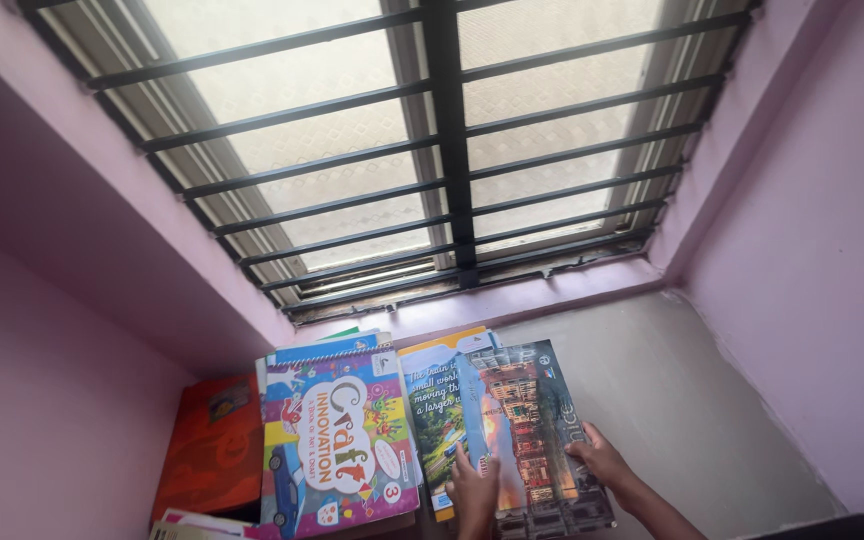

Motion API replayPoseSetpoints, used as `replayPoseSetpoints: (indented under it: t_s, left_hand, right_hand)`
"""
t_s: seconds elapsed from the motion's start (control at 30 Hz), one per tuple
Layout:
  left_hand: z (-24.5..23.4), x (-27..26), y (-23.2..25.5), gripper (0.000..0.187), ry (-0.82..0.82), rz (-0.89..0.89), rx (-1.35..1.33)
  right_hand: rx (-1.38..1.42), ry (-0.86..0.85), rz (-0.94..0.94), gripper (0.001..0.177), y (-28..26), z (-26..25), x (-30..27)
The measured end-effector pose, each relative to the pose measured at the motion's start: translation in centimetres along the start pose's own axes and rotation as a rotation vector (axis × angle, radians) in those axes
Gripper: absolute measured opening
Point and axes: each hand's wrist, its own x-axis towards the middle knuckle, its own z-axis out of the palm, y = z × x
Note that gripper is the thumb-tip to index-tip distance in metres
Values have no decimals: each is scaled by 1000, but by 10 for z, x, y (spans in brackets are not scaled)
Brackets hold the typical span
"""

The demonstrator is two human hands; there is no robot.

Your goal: The person picks up several notebooks and books from a ledge one by one, moves them to a shelf, and stacks them.

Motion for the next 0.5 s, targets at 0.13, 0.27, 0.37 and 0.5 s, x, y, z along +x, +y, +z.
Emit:
replayPoseSetpoints:
  t_s: [0.13,0.27,0.37,0.5]
  left_hand:
    - [3,48,-11,77,-247,135,-630]
    - [2,24,8,75,-292,196,-717]
    - [-12,-17,45,75,-299,243,-705]
    - [-33,-66,94,72,-349,429,-711]
  right_hand:
    - [269,-28,-134,57,-5,-8,-27]
    - [297,63,-176,61,-9,-10,-51]
    - [310,141,-210,67,-22,-21,-82]
    - [276,203,-319,60,-45,-36,-135]
